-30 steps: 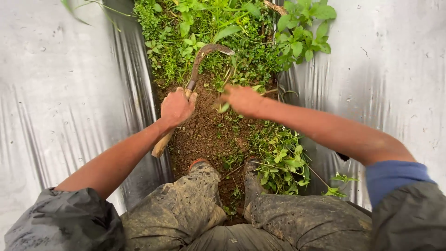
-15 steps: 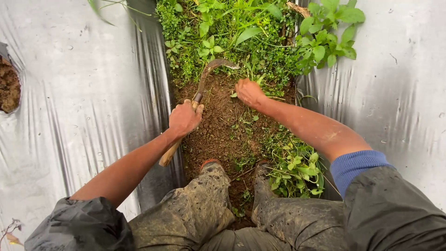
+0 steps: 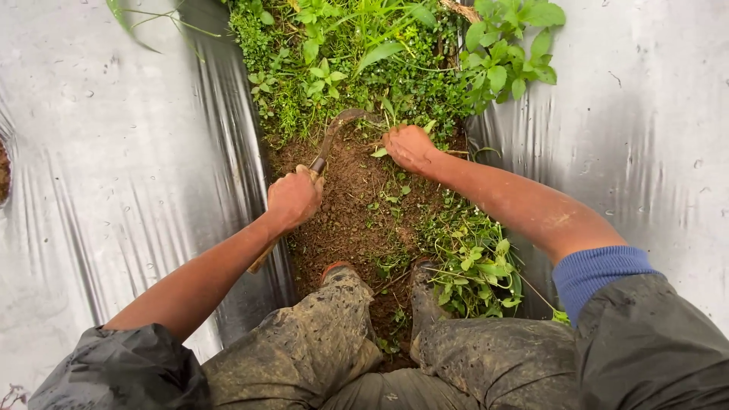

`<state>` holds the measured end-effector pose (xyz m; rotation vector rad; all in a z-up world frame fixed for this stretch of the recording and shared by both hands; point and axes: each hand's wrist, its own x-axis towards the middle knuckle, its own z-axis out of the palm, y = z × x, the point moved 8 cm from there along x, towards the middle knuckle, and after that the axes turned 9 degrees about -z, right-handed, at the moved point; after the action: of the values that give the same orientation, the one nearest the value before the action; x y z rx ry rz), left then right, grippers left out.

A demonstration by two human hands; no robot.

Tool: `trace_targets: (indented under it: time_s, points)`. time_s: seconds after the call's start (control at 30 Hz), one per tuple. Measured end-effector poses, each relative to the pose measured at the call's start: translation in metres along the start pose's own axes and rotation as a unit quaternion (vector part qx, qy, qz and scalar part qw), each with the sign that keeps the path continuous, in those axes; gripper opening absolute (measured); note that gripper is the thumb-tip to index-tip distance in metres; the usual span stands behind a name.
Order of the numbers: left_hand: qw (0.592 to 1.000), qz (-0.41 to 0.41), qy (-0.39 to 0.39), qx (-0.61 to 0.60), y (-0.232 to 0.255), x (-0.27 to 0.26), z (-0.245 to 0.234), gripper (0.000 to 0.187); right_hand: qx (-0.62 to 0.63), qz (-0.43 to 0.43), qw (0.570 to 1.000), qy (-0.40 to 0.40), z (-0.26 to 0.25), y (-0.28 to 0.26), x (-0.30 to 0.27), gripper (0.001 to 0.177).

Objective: Weeding a garden bed using a hand sickle and manual pulling

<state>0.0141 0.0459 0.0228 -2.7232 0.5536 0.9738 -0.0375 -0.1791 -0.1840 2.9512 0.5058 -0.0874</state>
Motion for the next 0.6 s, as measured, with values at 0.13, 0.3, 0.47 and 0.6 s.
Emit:
trace_targets:
  time_s: [0.13, 0.3, 0.47, 0.6]
  points:
    - [0.991, -0.026, 0.001, -0.133, 0.000, -0.014, -0.019, 0.054, 0.013, 0.008, 0.994, 0.104, -0.049, 0.001, -0.013, 0.020]
    - [0.995, -0.011, -0.041, -0.095, -0.018, -0.011, 0.021, 0.044, 0.364, -0.053, 0.917, 0.154, -0.038, 0.020, -0.019, 0.023]
    - [0.976, -0.028, -0.031, -0.213, -0.018, -0.018, 0.006, 0.044, 0.185, -0.016, 0.976, 0.115, -0.021, 0.010, -0.017, 0.033]
    - [0.963, -0.062, -0.026, -0.263, -0.022, -0.011, 0.013, 0.044, 0.033, -0.043, 0.996, 0.071, -0.022, 0.008, -0.015, 0.030]
